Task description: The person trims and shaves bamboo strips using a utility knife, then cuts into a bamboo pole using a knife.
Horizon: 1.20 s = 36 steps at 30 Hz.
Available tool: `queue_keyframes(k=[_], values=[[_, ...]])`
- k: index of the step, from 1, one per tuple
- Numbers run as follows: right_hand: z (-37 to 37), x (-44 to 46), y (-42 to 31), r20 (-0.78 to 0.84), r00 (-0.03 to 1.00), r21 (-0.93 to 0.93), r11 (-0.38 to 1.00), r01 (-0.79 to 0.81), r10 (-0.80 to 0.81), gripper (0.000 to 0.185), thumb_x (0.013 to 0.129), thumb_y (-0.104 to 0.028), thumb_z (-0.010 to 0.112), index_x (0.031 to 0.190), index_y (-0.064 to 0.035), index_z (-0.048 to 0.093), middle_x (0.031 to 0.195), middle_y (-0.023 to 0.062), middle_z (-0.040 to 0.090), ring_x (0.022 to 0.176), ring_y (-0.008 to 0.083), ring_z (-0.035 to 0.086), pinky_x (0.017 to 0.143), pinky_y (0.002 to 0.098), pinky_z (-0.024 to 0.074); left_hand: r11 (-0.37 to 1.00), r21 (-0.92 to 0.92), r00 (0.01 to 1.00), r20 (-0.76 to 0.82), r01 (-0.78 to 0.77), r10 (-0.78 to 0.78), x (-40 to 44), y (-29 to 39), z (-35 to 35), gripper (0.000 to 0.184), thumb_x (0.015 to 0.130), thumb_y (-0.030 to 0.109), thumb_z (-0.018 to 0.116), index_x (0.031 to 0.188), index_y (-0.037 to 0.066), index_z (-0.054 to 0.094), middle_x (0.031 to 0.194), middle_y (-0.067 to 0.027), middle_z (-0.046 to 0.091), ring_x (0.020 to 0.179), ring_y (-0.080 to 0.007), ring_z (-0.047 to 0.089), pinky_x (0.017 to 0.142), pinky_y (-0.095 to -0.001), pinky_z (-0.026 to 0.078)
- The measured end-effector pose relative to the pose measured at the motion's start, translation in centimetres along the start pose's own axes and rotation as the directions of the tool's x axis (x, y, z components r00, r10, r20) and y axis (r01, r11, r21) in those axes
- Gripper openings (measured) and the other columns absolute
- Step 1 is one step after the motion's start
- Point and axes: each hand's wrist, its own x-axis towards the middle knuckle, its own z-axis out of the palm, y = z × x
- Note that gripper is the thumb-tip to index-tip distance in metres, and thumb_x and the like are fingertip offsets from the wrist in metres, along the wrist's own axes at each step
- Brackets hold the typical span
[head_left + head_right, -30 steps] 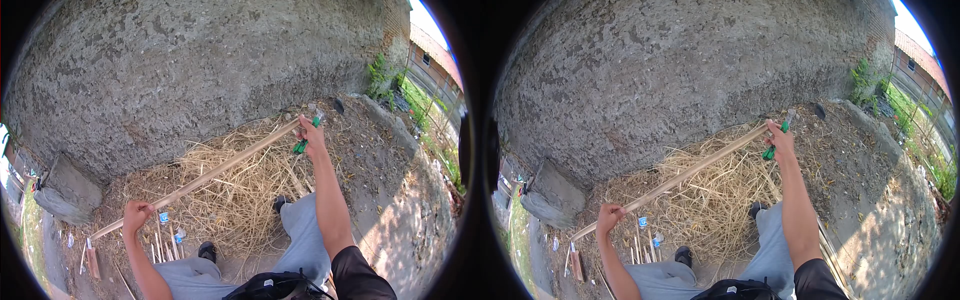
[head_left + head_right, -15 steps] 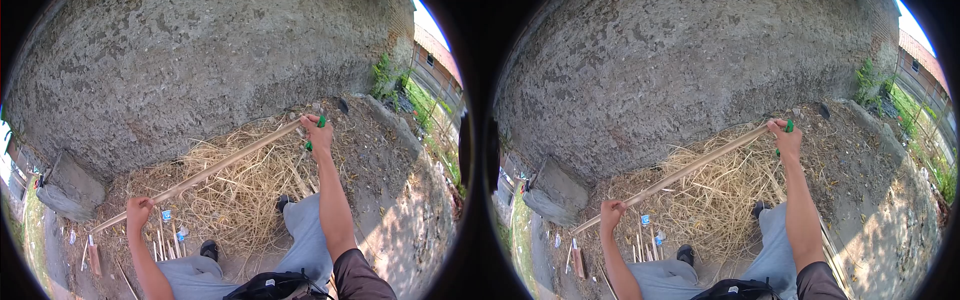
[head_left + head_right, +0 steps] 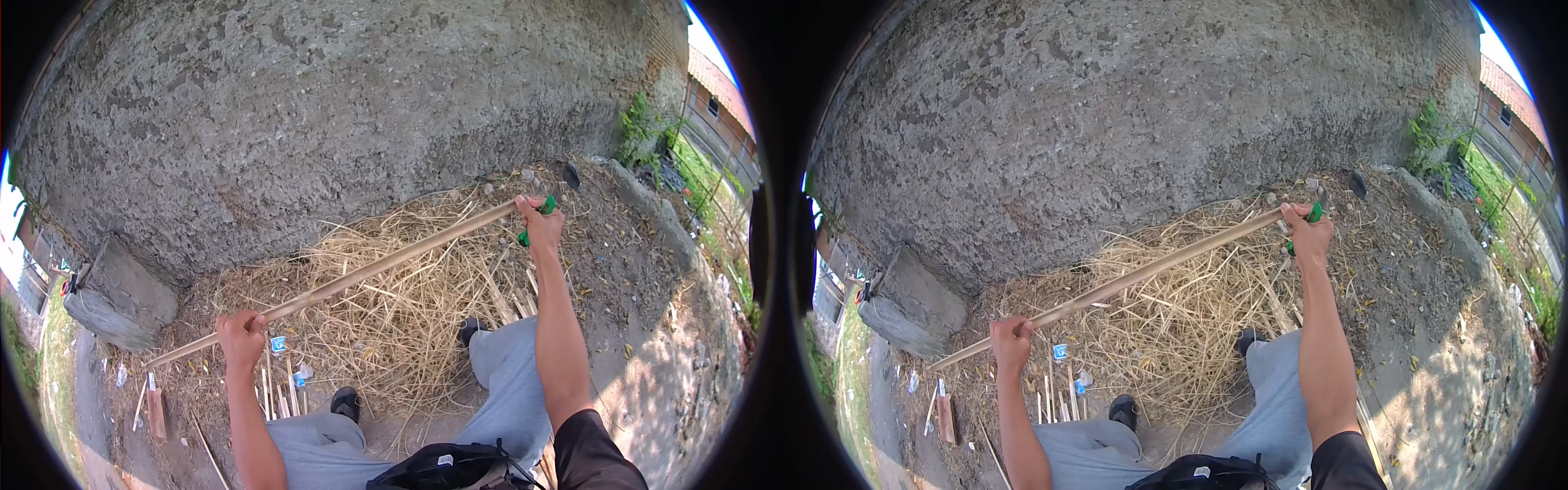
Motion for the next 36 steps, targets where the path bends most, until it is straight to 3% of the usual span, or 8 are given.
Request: queue_keyframes(k=[13,14,18,24,26,29,33,36], values=[[-1.9,1.2,-1.6,-0.062,0.982,0.309,0.939,-0.151,0.179,0.024,0.086,-0.026,0.079,0.083,-0.0063,0.066,0.066,-0.0035,0.050,0.054,0.0062,0.044,0.049,0.0251,0.0412,0.835,-0.450,0.899,0.423,0.317,-0.113,1.2,1.7,0.0,0.026,0.078,0.023,0.082,0.087,0.000,0.074,0.067,-0.0115,0.069,0.058,-0.0210,0.063,0.059,-0.0331,0.047],[-2.0,1.4,-1.5,-0.054,0.979,0.300,0.939,-0.170,0.195,0.024,0.086,-0.026,0.079,0.079,-0.0091,0.063,0.065,-0.0038,0.048,0.053,0.0071,0.043,0.048,0.0253,0.0404,0.859,-0.349,0.852,0.495,0.375,-0.171,1.6,3.0,-1.0,0.035,0.073,0.028,0.088,0.089,0.000,0.074,0.074,-0.0094,0.067,0.075,-0.0242,0.062,0.065,-0.0359,0.049],[-1.9,1.5,-0.8,-0.053,0.976,0.226,0.955,-0.194,0.211,0.026,0.085,-0.027,0.080,0.079,-0.0088,0.063,0.066,-0.0035,0.049,0.054,0.0073,0.043,0.048,0.0249,0.0403,0.956,-0.161,0.898,0.409,0.247,-0.163,1.1,3.3,-0.6,0.045,0.059,0.030,0.094,0.091,0.006,0.075,0.085,-0.0058,0.058,0.104,-0.0305,0.043,0.089,-0.0430,0.040],[-2.9,2.6,1.4,-0.174,0.930,0.190,0.938,-0.291,0.323,0.029,0.086,-0.030,0.078,0.094,-0.0046,0.065,0.080,0.0020,0.055,0.062,0.0112,0.050,0.055,0.0289,0.0466,0.980,-0.136,0.967,0.228,0.145,-0.111,0.6,5.4,0.4,0.044,0.056,0.033,0.093,0.084,0.007,0.074,0.082,-0.0062,0.060,0.098,-0.0292,0.047,0.091,-0.0421,0.031],[-2.9,3.5,3.2,-0.555,0.829,-0.044,0.998,0.055,-0.070,0.039,0.088,-0.031,0.076,0.110,-0.0019,0.062,0.096,0.0066,0.057,0.074,0.0145,0.055,0.065,0.0315,0.0489,0.980,-0.124,0.967,0.221,0.158,-0.128,0.6,6.1,0.6,0.042,0.056,0.034,0.093,0.080,0.007,0.072,0.081,-0.0052,0.059,0.095,-0.0277,0.049,0.091,-0.0408,0.030],[-0.8,-1.2,-2.5,-0.584,0.717,-0.282,0.924,0.260,-0.380,0.045,0.089,-0.032,0.074,0.118,-0.0009,0.057,0.111,0.0106,0.056,0.085,0.0157,0.056,0.073,0.0324,0.0471,0.984,-0.106,0.983,0.133,0.144,-0.130,0.0,6.6,1.6,0.036,0.059,0.029,0.091,0.074,0.008,0.066,0.081,-0.0031,0.059,0.090,-0.0250,0.051,0.090,-0.0395,0.027],[0.4,-5.5,-1.7,-0.126,0.806,-0.087,0.816,0.571,-0.578,0.034,0.085,-0.024,0.079,0.106,-0.0027,0.063,0.092,0.0056,0.065,0.063,0.0116,0.052,0.055,0.0300,0.0436,0.990,-0.055,0.973,-0.202,-0.129,0.116,-0.6,6.1,3.9,0.031,0.060,0.008,0.084,0.072,0.011,0.056,0.078,0.0003,0.057,0.085,-0.0239,0.051,0.083,-0.0396,0.029],[3.2,-10.1,-3.9,0.453,0.593,-0.195,0.575,0.794,-0.665,0.028,0.076,-0.020,0.085,0.092,-0.0055,0.068,0.083,0.0065,0.066,0.060,0.0132,0.059,0.053,0.0271,0.0468,0.952,0.072,0.862,-0.408,-0.299,0.302,-1.0,7.3,4.6,0.034,0.060,0.000,0.079,0.075,0.013,0.050,0.081,0.0017,0.060,0.083,-0.0228,0.052,0.082,-0.0393,0.028]])
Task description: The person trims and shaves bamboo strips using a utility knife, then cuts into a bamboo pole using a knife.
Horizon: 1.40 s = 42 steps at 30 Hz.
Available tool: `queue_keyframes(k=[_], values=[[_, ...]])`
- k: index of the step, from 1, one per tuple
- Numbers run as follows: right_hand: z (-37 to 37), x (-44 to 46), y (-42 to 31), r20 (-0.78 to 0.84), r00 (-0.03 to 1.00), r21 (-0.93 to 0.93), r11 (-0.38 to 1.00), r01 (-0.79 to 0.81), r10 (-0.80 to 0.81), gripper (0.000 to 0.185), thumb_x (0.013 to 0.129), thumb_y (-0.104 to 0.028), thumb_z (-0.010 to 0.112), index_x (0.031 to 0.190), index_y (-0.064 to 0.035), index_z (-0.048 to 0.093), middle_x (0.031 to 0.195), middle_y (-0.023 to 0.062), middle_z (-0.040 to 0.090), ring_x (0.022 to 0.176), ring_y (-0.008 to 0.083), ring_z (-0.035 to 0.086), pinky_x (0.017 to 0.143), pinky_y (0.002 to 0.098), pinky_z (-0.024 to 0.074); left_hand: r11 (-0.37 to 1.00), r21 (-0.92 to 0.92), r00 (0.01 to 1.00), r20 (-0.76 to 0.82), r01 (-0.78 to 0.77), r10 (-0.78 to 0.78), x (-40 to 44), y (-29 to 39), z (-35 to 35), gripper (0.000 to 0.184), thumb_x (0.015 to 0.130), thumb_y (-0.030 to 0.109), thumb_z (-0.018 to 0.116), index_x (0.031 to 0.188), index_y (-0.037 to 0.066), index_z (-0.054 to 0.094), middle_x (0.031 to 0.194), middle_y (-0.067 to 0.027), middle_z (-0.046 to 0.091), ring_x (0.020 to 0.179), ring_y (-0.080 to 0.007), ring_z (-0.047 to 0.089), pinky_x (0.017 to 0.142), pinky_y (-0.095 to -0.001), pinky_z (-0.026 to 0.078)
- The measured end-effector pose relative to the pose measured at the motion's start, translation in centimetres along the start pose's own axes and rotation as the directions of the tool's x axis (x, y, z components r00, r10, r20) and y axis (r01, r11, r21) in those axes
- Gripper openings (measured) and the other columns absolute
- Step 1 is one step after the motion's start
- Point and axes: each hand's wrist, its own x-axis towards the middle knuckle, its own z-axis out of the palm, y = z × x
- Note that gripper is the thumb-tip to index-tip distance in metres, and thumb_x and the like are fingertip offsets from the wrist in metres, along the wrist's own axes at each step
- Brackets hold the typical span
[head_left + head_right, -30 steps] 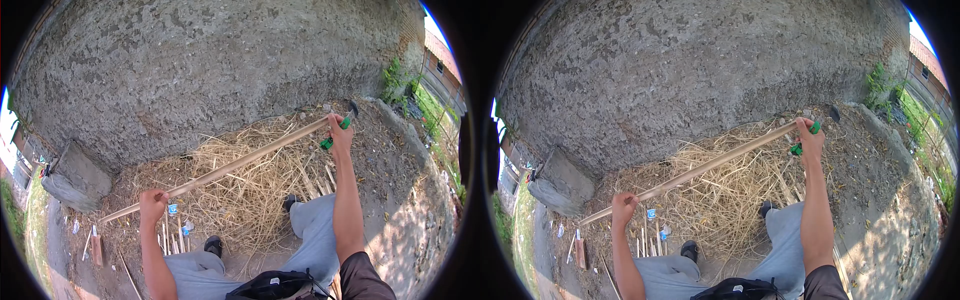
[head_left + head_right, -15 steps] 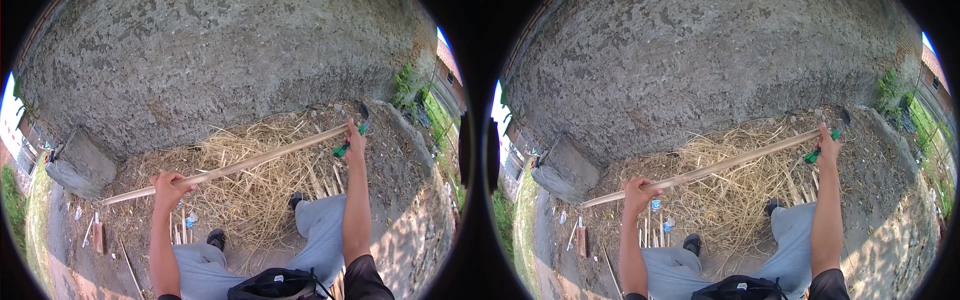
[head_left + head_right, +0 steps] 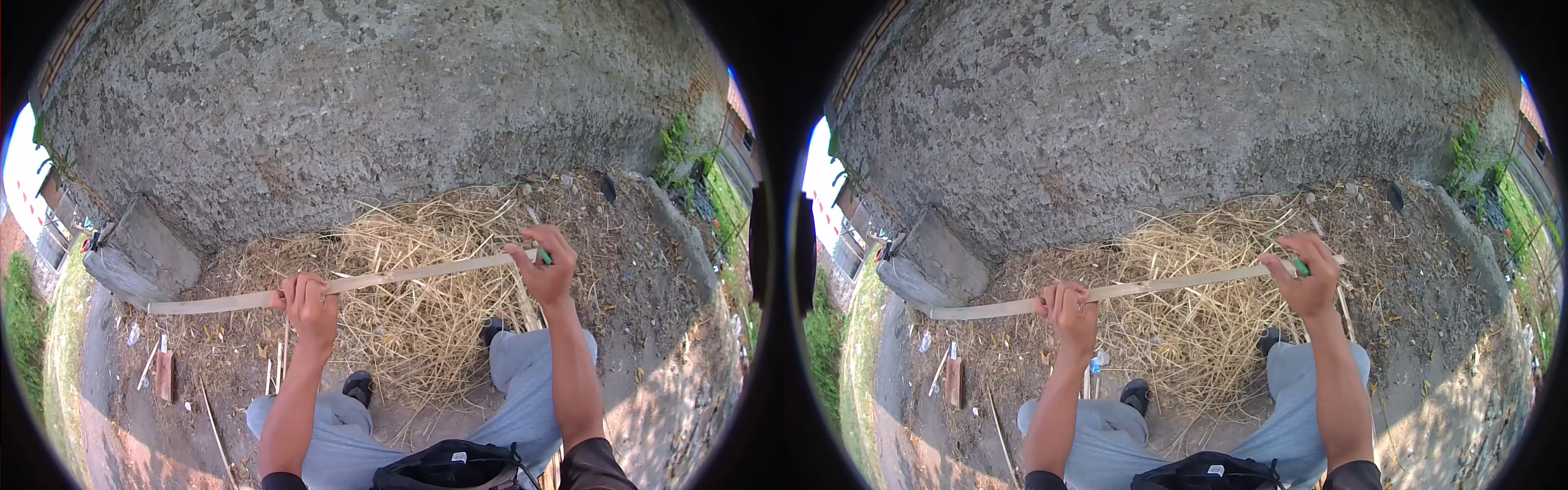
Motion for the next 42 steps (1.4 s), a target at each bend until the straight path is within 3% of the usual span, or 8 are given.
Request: queue_keyframes(k=[3,9,14,21,24,30,35,42], values=[[1.7,-1.4,-2.3,0.434,0.876,-0.007,0.972,0.236,-0.209,0.035,0.071,-0.026,0.087,0.095,-0.0078,0.069,0.099,0.0061,0.068,0.065,0.0195,0.067,0.053,0.0292,0.0529,0.999,0.026,0.998,-0.043,-0.043,0.044,0.1,1.0,0.0,0.034,0.060,0.000,0.079,0.078,0.013,0.053,0.085,0.0017,0.063,0.086,-0.0222,0.055,0.084,-0.0395,0.027],[4.6,-3.3,-3.2,0.537,0.833,-0.181,0.946,0.270,-0.135,0.048,0.066,-0.016,0.082,0.111,-0.0128,0.065,0.116,0.0027,0.065,0.068,0.0209,0.070,0.052,0.0329,0.0537,0.982,-0.170,0.991,-0.090,0.079,-0.095,-0.8,1.8,0.6,0.043,0.063,0.000,0.079,0.097,0.013,0.056,0.094,-0.0032,0.065,0.092,-0.0224,0.057,0.088,-0.0413,0.028],[5.2,-3.7,-2.6,0.366,0.895,-0.122,0.940,0.318,-0.255,0.018,0.071,-0.005,0.069,0.088,-0.0105,0.068,0.087,0.0018,0.069,0.067,0.0206,0.068,0.059,0.0338,0.0504,0.969,-0.241,0.994,0.103,0.057,-0.032,-0.9,1.2,0.4,0.058,0.065,0.004,0.084,0.114,0.009,0.053,0.107,-0.0090,0.065,0.102,-0.0265,0.059,0.100,-0.0437,0.028],[3.9,-2.1,-1.6,0.266,0.938,-0.288,0.910,0.297,-0.222,0.022,0.066,-0.004,0.070,0.087,-0.0094,0.068,0.087,0.0027,0.070,0.075,0.0214,0.068,0.063,0.0350,0.0473,0.982,-0.191,0.998,0.061,-0.011,0.023,0.9,0.5,-0.9,0.076,0.063,0.025,0.091,0.124,0.008,0.049,0.125,-0.0116,0.060,0.118,-0.0265,0.055,0.101,-0.0434,0.027],[3.3,-1.4,-0.8,0.215,0.951,-0.273,0.922,0.275,-0.221,0.020,0.066,-0.003,0.070,0.086,-0.0090,0.068,0.086,0.0035,0.070,0.076,0.0222,0.068,0.064,0.0355,0.0481,0.995,-0.088,0.978,0.207,0.054,-0.035,2.2,-0.5,-2.1,0.081,0.063,0.030,0.090,0.128,0.009,0.048,0.125,-0.0109,0.061,0.118,-0.0271,0.055,0.102,-0.0432,0.026],[2.0,-0.2,-0.4,0.100,0.962,-0.304,0.913,0.272,-0.253,0.021,0.065,0.000,0.068,0.084,-0.0082,0.068,0.086,0.0050,0.071,0.077,0.0239,0.068,0.065,0.0358,0.0493,0.990,-0.130,0.934,0.358,0.056,-0.006,2.0,-3.2,-2.5,0.052,0.070,0.016,0.084,0.115,0.008,0.060,0.114,-0.0073,0.065,0.110,-0.0251,0.059,0.100,-0.0455,0.030],[1.9,0.0,-0.1,0.063,0.976,-0.281,0.935,0.218,-0.208,0.019,0.063,0.002,0.068,0.079,-0.0079,0.068,0.083,0.0050,0.071,0.077,0.0239,0.068,0.065,0.0358,0.0493,0.962,-0.264,0.986,0.133,-0.066,0.104,2.2,-2.7,-2.6,0.037,0.067,0.002,0.078,0.103,0.007,0.068,0.104,-0.0056,0.068,0.097,-0.0236,0.064,0.087,-0.0384,0.041],[2.5,-0.2,0.6,0.079,0.981,-0.281,0.940,0.194,-0.178,0.022,0.065,0.002,0.071,0.085,-0.0082,0.071,0.086,0.0050,0.072,0.079,0.0238,0.069,0.067,0.0350,0.0511,0.978,-0.189,0.982,0.149,-0.086,0.115,2.5,-2.4,-2.7,0.026,0.070,0.014,0.081,0.094,0.007,0.072,0.093,-0.0043,0.070,0.094,-0.0230,0.064,0.081,-0.0367,0.041]])
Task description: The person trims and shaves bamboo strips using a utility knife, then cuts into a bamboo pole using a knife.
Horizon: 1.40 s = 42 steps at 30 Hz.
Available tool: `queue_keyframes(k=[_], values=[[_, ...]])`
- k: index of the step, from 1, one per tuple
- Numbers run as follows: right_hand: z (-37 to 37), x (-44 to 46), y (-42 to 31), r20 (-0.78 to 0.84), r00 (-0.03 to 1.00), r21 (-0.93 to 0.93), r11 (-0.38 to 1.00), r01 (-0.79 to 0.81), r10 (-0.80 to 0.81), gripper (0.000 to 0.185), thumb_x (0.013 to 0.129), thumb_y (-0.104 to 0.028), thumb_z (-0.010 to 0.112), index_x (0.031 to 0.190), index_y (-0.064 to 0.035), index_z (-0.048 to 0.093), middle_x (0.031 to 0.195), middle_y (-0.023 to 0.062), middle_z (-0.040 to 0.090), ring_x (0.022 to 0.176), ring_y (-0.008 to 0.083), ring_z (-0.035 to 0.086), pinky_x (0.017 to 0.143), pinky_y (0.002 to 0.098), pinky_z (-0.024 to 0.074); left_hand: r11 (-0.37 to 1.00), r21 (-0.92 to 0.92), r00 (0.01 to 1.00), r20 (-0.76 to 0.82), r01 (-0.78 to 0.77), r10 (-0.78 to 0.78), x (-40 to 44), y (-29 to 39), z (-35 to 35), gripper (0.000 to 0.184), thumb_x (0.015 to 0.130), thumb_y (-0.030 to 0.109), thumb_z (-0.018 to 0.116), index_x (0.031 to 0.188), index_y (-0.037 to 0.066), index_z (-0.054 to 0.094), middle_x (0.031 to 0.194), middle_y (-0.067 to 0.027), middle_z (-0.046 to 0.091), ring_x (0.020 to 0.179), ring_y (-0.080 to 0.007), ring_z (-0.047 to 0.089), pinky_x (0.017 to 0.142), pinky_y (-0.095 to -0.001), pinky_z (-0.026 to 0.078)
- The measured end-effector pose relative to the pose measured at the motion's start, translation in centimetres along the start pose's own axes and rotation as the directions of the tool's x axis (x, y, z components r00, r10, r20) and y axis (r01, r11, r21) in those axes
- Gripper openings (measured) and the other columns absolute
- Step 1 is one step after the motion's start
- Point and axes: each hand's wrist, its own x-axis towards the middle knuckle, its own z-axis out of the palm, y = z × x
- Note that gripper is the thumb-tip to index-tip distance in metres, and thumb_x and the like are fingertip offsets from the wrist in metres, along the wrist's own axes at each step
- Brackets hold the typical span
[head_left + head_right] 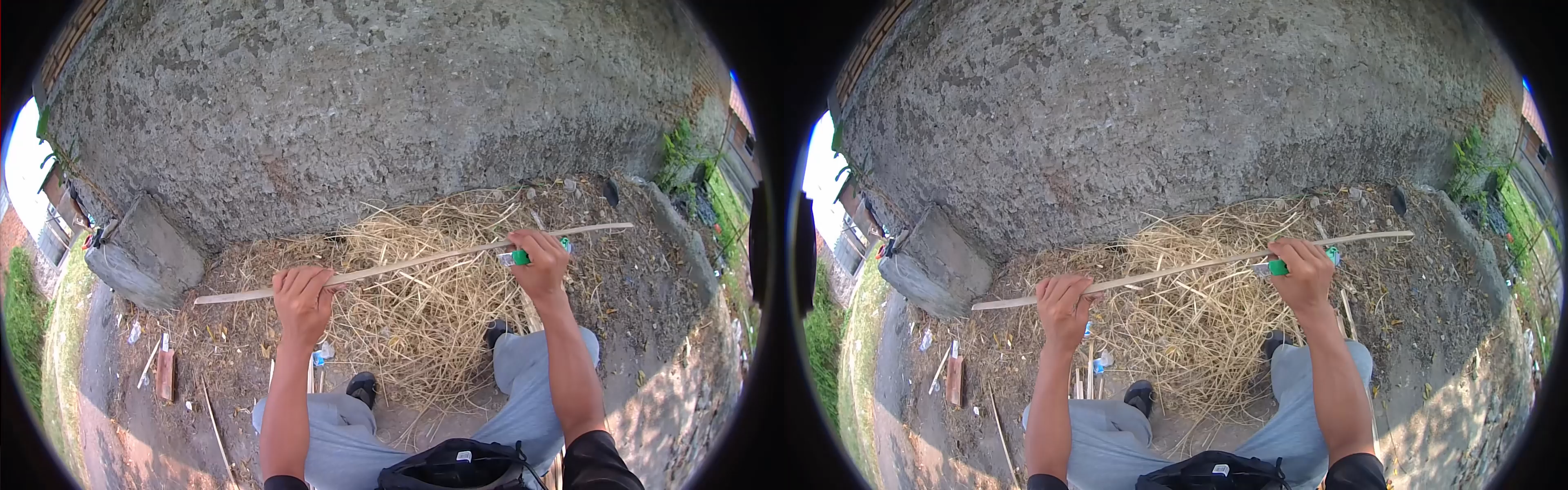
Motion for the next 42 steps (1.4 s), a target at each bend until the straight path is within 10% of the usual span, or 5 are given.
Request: queue_keyframes(k=[6,12,21,28,42], values=[[0.2,0.7,-0.8,-0.043,0.999,0.024,1.000,0.021,-0.020,0.040,0.066,0.002,0.072,0.104,-0.0097,0.072,0.104,0.0052,0.072,0.082,0.0248,0.071,0.066,0.0335,0.0564,0.990,-0.013,0.981,0.140,0.140,-0.137,-0.2,0.1,-0.1,0.019,0.072,0.021,0.082,0.081,0.008,0.071,0.077,-0.0031,0.065,0.080,-0.0235,0.058,0.082,-0.0359,0.040],[1.0,-0.1,0.1,0.050,0.999,0.168,0.986,0.012,-0.021,0.041,0.064,0.000,0.074,0.103,-0.0121,0.073,0.104,0.0035,0.072,0.080,0.0233,0.071,0.066,0.0325,0.0578,0.821,-0.065,0.762,0.421,0.567,-0.493,-0.6,0.0,-0.4,0.020,0.074,0.024,0.082,0.079,0.010,0.070,0.078,-0.0025,0.063,0.083,-0.0239,0.054,0.089,-0.0395,0.031],[2.0,-0.6,0.0,0.072,0.988,0.187,0.972,-0.145,0.134,0.031,0.066,-0.003,0.079,0.096,-0.0098,0.075,0.103,0.0056,0.072,0.079,0.0242,0.071,0.066,0.0327,0.0582,0.919,0.054,0.868,0.311,0.390,-0.387,-1.1,1.0,0.7,0.020,0.078,0.022,0.078,0.083,0.007,0.066,0.106,-0.0057,0.057,0.111,-0.0262,0.046,0.093,-0.0465,0.022],[3.0,-1.7,-2.3,0.110,0.983,0.243,0.955,-0.168,0.145,0.027,0.070,-0.003,0.077,0.096,-0.0085,0.075,0.101,0.0051,0.072,0.074,0.0228,0.071,0.060,0.0311,0.0563,0.948,0.302,0.954,0.243,0.097,-0.175,-0.7,4.9,0.9,0.075,0.087,0.060,0.061,0.137,0.005,0.046,0.151,-0.0156,0.033,0.141,-0.0368,0.022,0.110,-0.0593,0.009],[5.6,-3.3,-7.2,0.210,0.969,0.381,0.902,-0.202,0.128,0.025,0.074,-0.001,0.071,0.098,-0.0084,0.072,0.103,0.0027,0.072,0.069,0.0243,0.070,0.058,0.0330,0.0564,0.998,-0.059,0.925,0.379,0.006,0.017,-2.4,4.9,4.7,0.044,0.083,0.030,0.074,0.111,0.000,0.060,0.097,-0.0146,0.066,0.092,-0.0321,0.061,0.085,-0.0421,0.042]])
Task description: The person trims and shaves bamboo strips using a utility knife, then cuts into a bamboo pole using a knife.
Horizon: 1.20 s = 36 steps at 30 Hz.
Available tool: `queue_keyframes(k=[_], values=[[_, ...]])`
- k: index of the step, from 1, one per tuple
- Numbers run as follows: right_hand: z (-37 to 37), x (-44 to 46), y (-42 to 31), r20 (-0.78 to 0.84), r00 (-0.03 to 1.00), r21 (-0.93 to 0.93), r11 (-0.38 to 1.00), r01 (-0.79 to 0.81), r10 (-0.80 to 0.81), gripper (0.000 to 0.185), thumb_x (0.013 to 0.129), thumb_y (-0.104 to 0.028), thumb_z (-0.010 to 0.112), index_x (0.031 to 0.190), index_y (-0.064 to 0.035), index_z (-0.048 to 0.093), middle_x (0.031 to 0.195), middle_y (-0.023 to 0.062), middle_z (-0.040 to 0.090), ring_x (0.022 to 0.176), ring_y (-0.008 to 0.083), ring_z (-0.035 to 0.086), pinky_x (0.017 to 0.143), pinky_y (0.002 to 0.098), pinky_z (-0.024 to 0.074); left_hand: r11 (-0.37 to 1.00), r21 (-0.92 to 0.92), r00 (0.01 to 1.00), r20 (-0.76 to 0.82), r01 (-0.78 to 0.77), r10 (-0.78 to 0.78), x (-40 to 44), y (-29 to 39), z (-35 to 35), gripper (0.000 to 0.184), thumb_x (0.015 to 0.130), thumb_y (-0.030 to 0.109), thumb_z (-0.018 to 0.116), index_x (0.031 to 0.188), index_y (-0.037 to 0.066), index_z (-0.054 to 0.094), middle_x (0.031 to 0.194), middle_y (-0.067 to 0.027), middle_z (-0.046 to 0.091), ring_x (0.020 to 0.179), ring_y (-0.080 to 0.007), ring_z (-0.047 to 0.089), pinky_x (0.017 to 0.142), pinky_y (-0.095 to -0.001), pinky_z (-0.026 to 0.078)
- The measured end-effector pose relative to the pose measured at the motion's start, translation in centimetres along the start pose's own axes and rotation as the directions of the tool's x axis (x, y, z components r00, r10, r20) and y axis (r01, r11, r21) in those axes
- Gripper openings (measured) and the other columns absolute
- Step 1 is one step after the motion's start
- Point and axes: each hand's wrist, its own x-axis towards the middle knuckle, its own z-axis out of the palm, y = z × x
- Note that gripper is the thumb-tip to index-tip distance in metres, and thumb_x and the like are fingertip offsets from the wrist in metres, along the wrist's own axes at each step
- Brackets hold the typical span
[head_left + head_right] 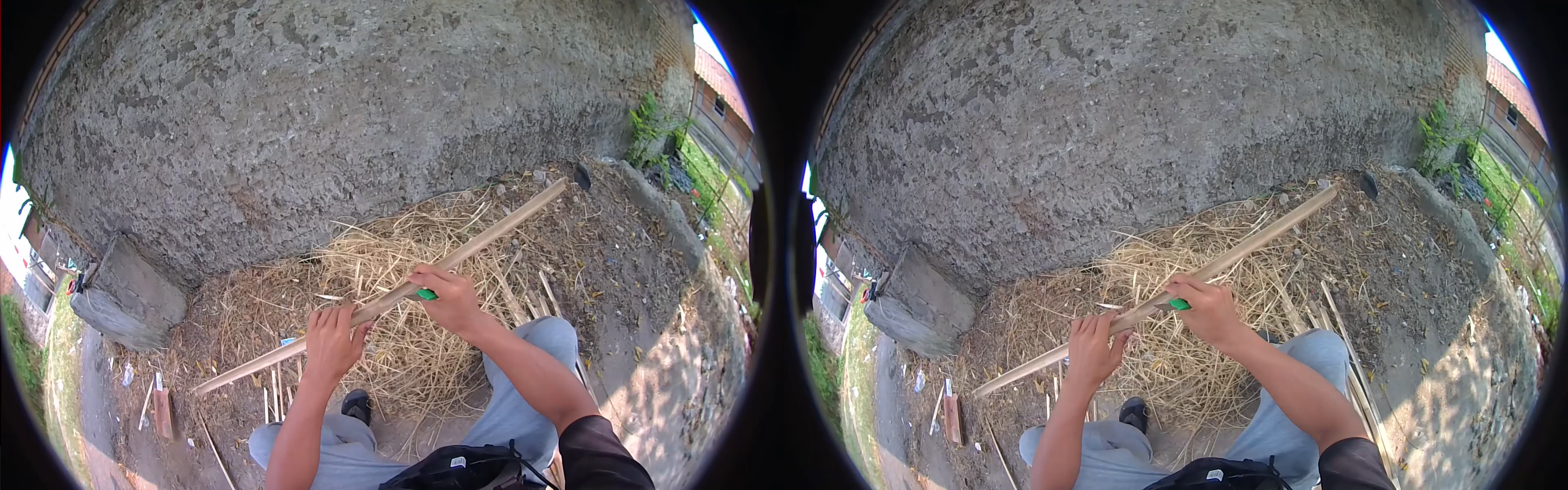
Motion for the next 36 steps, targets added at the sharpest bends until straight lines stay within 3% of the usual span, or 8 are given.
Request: queue_keyframes(k=[6,11,15,25,29,31,33,36], values=[[-0.4,0.4,-0.8,0.060,0.996,0.061,0.997,0.057,-0.060,0.036,0.072,-0.004,0.081,0.107,-0.0082,0.071,0.116,0.0093,0.066,0.075,0.0231,0.071,0.062,0.0297,0.0578,0.998,0.044,0.998,-0.022,0.053,-0.052,-0.7,0.1,-0.8,0.031,0.081,0.028,0.076,0.099,0.005,0.065,0.083,-0.0111,0.067,0.075,-0.0308,0.064,0.066,-0.0410,0.046],[-0.7,0.5,-1.8,0.119,0.981,0.039,0.987,-0.159,0.153,0.054,0.079,0.003,0.069,0.127,-0.0059,0.044,0.131,0.0222,0.036,0.073,0.0396,0.063,0.061,0.0455,0.0525,0.983,0.066,0.984,-0.060,0.170,-0.166,-0.8,-1.0,-1.0,0.029,0.080,0.032,0.077,0.092,0.008,0.066,0.073,-0.0076,0.066,0.055,-0.0294,0.062,0.045,-0.0393,0.043],[-0.7,0.0,-1.6,0.241,0.947,-0.064,0.977,-0.205,0.215,0.055,0.076,0.011,0.056,0.125,-0.0002,0.035,0.120,0.0220,0.037,0.101,0.0401,0.050,0.083,0.0490,0.0423,0.965,0.111,0.969,-0.102,0.236,-0.226,-0.4,-1.3,-2.0,0.028,0.080,0.032,0.077,0.091,0.008,0.067,0.073,-0.0075,0.066,0.056,-0.0291,0.063,0.048,-0.0397,0.045],[0.5,-0.7,0.7,0.246,0.965,0.071,0.991,-0.113,0.093,0.035,0.089,0.006,0.052,0.116,-0.0001,0.030,0.109,0.0245,0.044,0.093,0.0352,0.050,0.082,0.0459,0.0388,0.936,0.258,0.965,-0.169,0.239,-0.200,-0.4,-1.8,-8.5,0.029,0.078,0.030,0.078,0.093,0.008,0.067,0.074,-0.0069,0.067,0.061,-0.0268,0.066,0.054,-0.0383,0.048],[-1.0,1.3,-0.3,0.261,0.897,0.251,0.872,-0.420,0.357,0.028,0.098,-0.001,0.049,0.118,-0.0002,0.029,0.107,0.0204,0.057,0.086,0.0234,0.058,0.078,0.0370,0.0473,0.920,0.150,0.930,-0.122,0.362,-0.346,-1.6,-1.9,-15.0,0.034,0.077,0.033,0.080,0.090,0.005,0.066,0.071,-0.0081,0.065,0.057,-0.0246,0.062,0.053,-0.0350,0.046],[-2.0,2.1,-0.8,0.155,0.911,0.326,0.851,-0.412,0.382,0.029,0.098,0.000,0.050,0.120,0.0009,0.031,0.107,0.0165,0.060,0.088,0.0197,0.059,0.080,0.0336,0.0473,0.762,0.097,0.692,0.357,0.640,-0.627,-2.0,-1.7,-17.5,0.038,0.077,0.035,0.081,0.090,0.002,0.065,0.066,-0.0088,0.059,0.053,-0.0169,0.055,0.052,-0.0307,0.042],[-2.6,2.3,-1.1,0.164,0.894,0.334,0.829,-0.449,0.418,0.027,0.099,-0.003,0.048,0.122,0.0020,0.035,0.108,0.0137,0.063,0.089,0.0190,0.060,0.080,0.0327,0.0479,0.779,0.021,0.675,0.485,0.627,-0.556,-3.9,-2.2,-17.2,0.038,0.085,0.036,0.076,0.092,0.000,0.065,0.063,-0.0049,0.054,0.054,-0.0095,0.048,0.053,-0.0266,0.040],[-2.7,1.7,-0.6,0.125,0.925,0.260,0.888,-0.379,0.359,0.027,0.101,-0.008,0.047,0.123,0.0025,0.037,0.101,0.0142,0.065,0.082,0.0214,0.062,0.074,0.0350,0.0486,0.365,-0.379,0.515,0.737,0.851,-0.438,-6.3,-1.3,-14.5,0.035,0.095,0.034,0.066,0.096,-0.001,0.062,0.062,-0.0006,0.053,0.056,-0.0061,0.047,0.052,-0.0250,0.039]])
